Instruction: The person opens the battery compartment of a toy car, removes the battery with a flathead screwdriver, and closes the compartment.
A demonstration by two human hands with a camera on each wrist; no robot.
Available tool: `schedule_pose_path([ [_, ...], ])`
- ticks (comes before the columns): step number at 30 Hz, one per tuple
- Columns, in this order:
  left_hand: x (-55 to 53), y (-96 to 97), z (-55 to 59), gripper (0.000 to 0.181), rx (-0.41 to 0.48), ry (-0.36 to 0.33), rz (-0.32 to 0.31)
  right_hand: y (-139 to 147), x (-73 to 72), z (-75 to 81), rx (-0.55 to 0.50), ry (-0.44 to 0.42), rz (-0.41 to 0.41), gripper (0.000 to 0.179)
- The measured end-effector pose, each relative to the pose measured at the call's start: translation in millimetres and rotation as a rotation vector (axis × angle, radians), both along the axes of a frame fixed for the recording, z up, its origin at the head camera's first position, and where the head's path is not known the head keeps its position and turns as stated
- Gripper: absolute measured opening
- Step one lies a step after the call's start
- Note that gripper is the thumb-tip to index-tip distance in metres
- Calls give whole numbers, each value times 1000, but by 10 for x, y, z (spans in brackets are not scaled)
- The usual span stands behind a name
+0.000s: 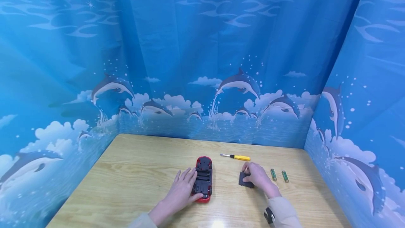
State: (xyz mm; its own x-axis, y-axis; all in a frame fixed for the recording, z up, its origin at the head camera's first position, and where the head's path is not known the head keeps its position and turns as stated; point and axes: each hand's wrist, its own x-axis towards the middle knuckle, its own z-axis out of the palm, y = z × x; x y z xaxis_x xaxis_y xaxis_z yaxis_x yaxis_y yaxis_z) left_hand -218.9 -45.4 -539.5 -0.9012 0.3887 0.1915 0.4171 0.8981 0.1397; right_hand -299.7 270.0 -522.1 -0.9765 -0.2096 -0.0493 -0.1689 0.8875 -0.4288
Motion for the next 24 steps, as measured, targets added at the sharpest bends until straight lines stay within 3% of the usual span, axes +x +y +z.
schedule_pose_path([
  [12, -5, -5, -8, 87, -8, -1, 1, -58, -85, 181, -114, 41, 57, 11],
  [24, 4, 0, 21, 87, -16, 2, -2, -448, -159, 476, -182, 89, 128, 12],
])
